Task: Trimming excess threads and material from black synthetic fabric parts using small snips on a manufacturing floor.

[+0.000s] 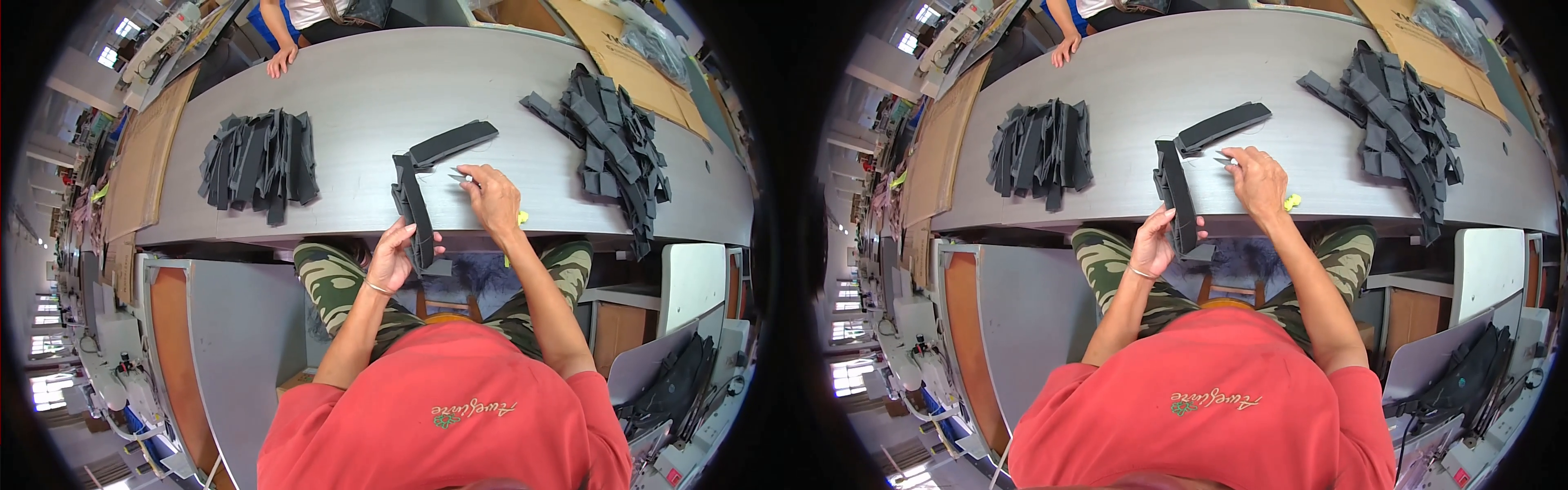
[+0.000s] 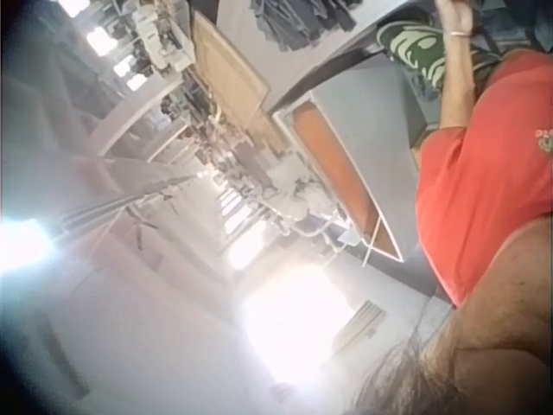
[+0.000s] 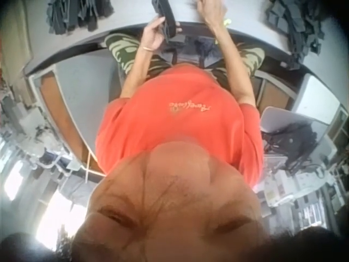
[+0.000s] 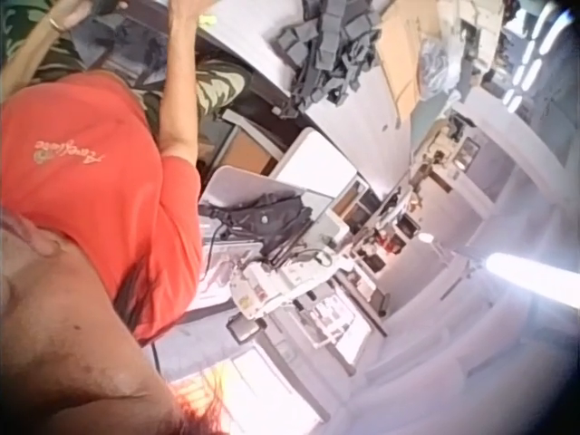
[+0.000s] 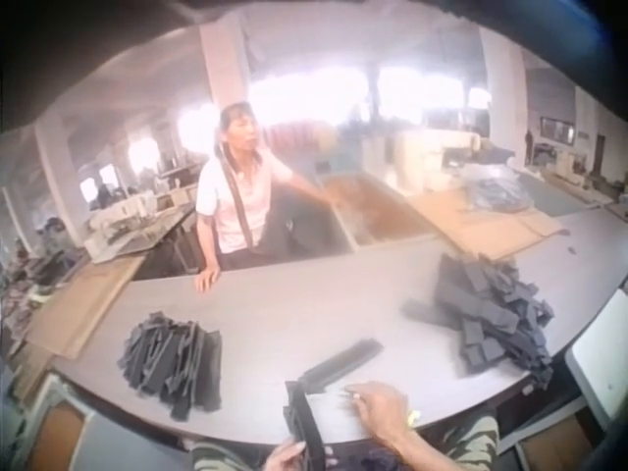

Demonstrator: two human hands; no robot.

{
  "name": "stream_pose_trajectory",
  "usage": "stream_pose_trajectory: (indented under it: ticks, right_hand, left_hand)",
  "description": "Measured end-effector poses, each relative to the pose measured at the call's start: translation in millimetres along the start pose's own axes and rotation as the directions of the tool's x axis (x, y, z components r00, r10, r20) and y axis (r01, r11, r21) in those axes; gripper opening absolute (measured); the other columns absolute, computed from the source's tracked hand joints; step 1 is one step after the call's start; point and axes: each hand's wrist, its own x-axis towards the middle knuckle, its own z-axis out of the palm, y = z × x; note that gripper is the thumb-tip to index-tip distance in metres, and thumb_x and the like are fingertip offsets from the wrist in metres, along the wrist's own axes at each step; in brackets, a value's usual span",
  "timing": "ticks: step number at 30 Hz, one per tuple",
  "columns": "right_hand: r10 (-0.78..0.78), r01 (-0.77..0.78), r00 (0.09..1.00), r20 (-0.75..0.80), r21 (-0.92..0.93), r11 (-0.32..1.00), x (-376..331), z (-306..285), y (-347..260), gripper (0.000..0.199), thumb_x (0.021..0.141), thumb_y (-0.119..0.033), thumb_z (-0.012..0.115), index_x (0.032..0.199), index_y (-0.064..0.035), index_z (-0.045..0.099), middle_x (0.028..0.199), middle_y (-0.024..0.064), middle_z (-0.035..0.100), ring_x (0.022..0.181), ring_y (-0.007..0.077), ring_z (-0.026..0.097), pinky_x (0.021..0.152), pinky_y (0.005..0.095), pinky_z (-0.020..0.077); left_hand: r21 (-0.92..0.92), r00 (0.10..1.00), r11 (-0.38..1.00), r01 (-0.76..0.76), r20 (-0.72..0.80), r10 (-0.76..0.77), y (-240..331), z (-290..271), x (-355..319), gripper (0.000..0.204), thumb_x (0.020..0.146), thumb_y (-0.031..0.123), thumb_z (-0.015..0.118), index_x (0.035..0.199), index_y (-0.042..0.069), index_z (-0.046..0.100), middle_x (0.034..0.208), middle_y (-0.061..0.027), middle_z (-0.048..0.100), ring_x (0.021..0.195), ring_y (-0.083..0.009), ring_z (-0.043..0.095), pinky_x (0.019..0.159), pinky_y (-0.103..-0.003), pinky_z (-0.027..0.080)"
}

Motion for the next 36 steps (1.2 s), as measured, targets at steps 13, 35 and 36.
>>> stream_pose_trajectory:
  ticks: [13,35,36]
  right_hand:
    - [-0.191,0.192,0.981,0.02,-0.112,0.975,22,26,-18,0.016,0.078,-0.014,0.066,0.094,-0.0159,0.069,0.081,0.0028,0.065,0.075,0.0258,0.061,0.065,0.0393,0.048]
    - [-0.065,0.064,0.997,-0.048,-0.03,0.998,-5,10,-30,0.021,0.079,-0.014,0.066,0.1,-0.0137,0.067,0.081,0.0076,0.061,0.078,0.0268,0.059,0.067,0.041,0.0453]
    - [-0.079,0.077,0.995,-0.064,-0.027,0.997,-3,13,-30,0.021,0.079,-0.014,0.066,0.1,-0.0136,0.067,0.081,0.0074,0.061,0.078,0.0267,0.059,0.067,0.0413,0.0452]
  left_hand:
    - [0.084,0.998,0.996,0.023,0.062,-0.028,-2,2,-11,0.03,0.09,0.012,0.048,0.116,-0.002,0.047,0.097,-0.0192,0.062,0.091,-0.0294,0.064,0.08,-0.044,0.055]
    - [0.041,0.999,0.999,-0.029,-0.034,0.031,-1,9,-16,0.033,0.098,0.033,0.042,0.102,0.003,0.056,0.083,-0.0128,0.063,0.078,-0.0226,0.064,0.067,-0.036,0.055]
    - [0.043,0.998,0.999,-0.028,-0.05,0.031,-1,8,-17,0.034,0.098,0.032,0.042,0.102,0.003,0.056,0.083,-0.0129,0.063,0.077,-0.0225,0.064,0.066,-0.036,0.055]
